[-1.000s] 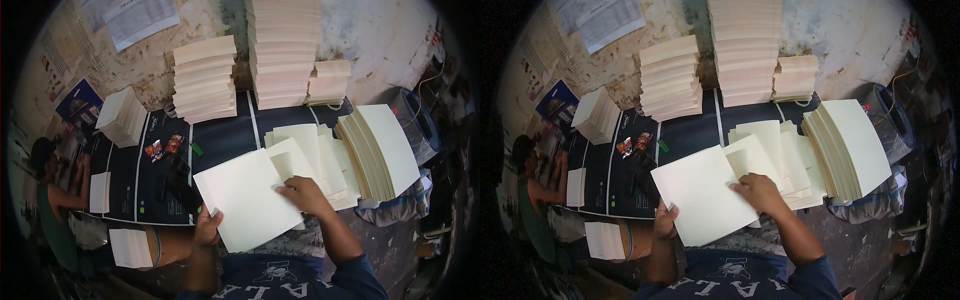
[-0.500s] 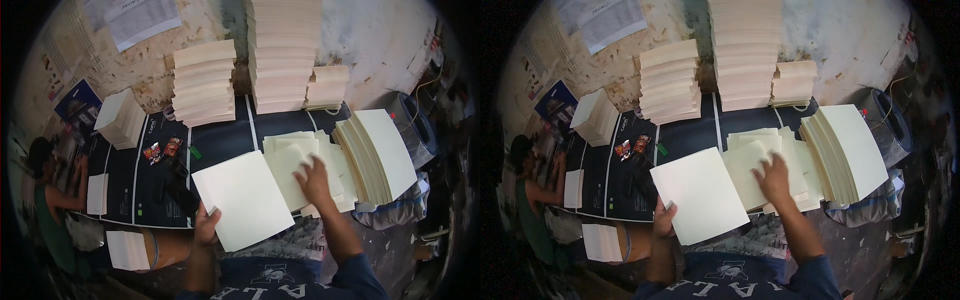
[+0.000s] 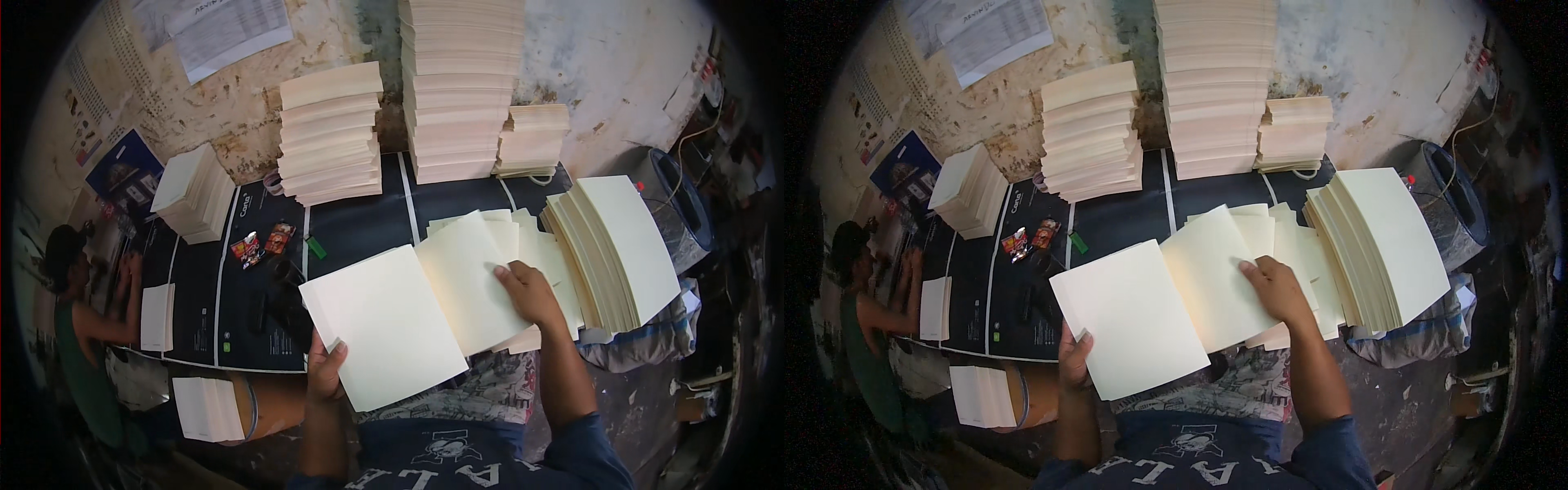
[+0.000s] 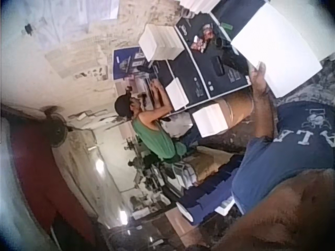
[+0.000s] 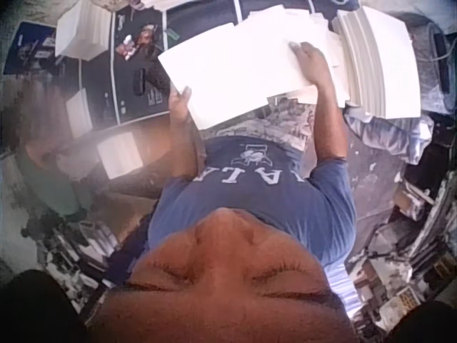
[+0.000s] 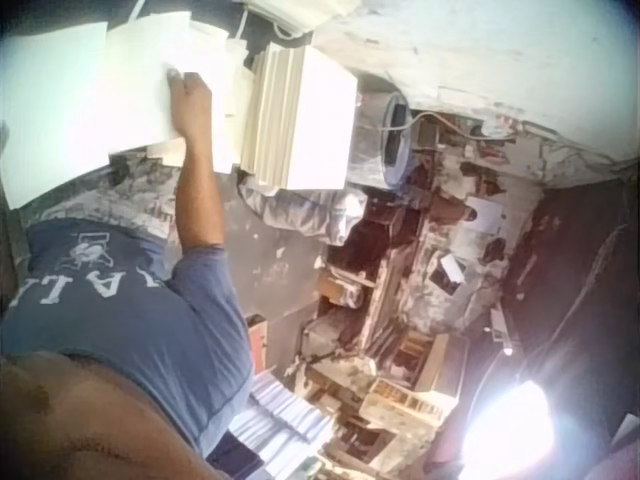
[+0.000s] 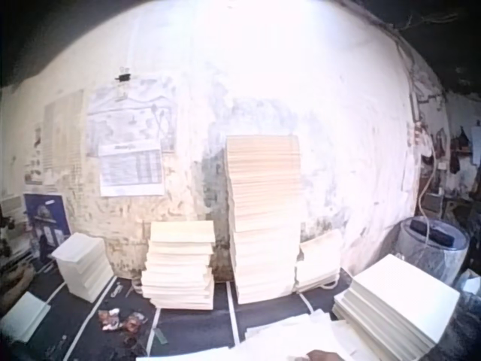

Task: The person picks up a stack of paper sheets, folds the stack in half by hand, and then separates the individual sheets one by one.

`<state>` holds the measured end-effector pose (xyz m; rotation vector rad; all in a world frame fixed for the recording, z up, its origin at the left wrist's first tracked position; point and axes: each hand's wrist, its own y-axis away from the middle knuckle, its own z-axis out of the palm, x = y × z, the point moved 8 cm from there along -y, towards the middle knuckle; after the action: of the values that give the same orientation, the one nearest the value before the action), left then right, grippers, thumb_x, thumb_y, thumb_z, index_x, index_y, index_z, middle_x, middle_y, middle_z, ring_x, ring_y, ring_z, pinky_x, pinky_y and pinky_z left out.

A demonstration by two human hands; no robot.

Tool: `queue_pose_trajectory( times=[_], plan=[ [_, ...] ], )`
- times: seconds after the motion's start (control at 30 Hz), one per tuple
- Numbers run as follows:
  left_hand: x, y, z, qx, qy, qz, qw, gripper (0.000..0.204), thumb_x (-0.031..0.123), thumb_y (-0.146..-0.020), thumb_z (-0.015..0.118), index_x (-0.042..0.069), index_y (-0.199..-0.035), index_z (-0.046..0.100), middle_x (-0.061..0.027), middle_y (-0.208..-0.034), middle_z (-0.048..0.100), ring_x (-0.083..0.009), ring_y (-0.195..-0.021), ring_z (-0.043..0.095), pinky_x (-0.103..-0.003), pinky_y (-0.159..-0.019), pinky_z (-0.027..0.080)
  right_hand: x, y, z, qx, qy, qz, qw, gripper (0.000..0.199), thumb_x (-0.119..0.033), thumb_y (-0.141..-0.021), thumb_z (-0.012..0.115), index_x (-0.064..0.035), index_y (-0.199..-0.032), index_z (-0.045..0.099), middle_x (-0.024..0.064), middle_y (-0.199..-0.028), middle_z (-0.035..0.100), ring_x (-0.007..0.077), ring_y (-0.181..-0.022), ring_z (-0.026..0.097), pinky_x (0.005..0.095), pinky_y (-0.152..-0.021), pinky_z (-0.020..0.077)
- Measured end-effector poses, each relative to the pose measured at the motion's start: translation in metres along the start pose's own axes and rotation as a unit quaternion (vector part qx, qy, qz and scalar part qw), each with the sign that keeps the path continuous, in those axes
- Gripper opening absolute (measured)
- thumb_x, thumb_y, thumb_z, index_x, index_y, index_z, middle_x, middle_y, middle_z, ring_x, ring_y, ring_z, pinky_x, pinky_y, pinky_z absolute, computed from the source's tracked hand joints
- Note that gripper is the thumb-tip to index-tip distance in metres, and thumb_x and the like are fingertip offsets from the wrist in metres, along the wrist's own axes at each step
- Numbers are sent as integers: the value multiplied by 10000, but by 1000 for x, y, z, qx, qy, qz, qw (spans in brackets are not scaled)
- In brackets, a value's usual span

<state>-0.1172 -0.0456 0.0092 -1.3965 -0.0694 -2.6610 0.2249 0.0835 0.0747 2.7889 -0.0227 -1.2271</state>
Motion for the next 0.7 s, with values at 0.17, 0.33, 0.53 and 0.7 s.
queue_pose_trajectory(
  times=[0.17,0.33,0.53,0.7],
  plan=[
    [7,7,-8,26,30,14,999,602,52,-925,523,63,-1473,273,-161,-1369,479,-265,-1228,513,-423,-1008,448,-18,12,-18,45,-75,-55,995,348,-282,-959,573,57,-919,639,193,-756,624,254,-669,601,373,-660,467],
    [10,6,-5,9,21,16,1000,620,49,-933,518,68,-1490,247,-171,-1384,465,-278,-1241,506,-429,-1012,448,-10,26,-37,136,-63,-50,987,301,-242,-962,576,52,-957,642,183,-788,645,218,-714,623,346,-671,479],
    [2,9,-8,25,28,6,999,619,51,-935,517,75,-1492,247,-172,-1393,459,-284,-1249,502,-441,-1024,438,27,43,-106,427,-150,-90,887,239,-190,-976,545,13,-1086,605,211,-839,648,211,-737,645,371,-664,502],
    [5,6,-6,8,35,10,999,618,45,-933,512,77,-1491,248,-168,-1395,459,-286,-1246,503,-442,-1034,430,-5,5,-24,108,102,-6,989,380,-170,-918,574,-21,-1258,497,238,-1082,639,426,-820,645,466,-713,522]
  ],
)
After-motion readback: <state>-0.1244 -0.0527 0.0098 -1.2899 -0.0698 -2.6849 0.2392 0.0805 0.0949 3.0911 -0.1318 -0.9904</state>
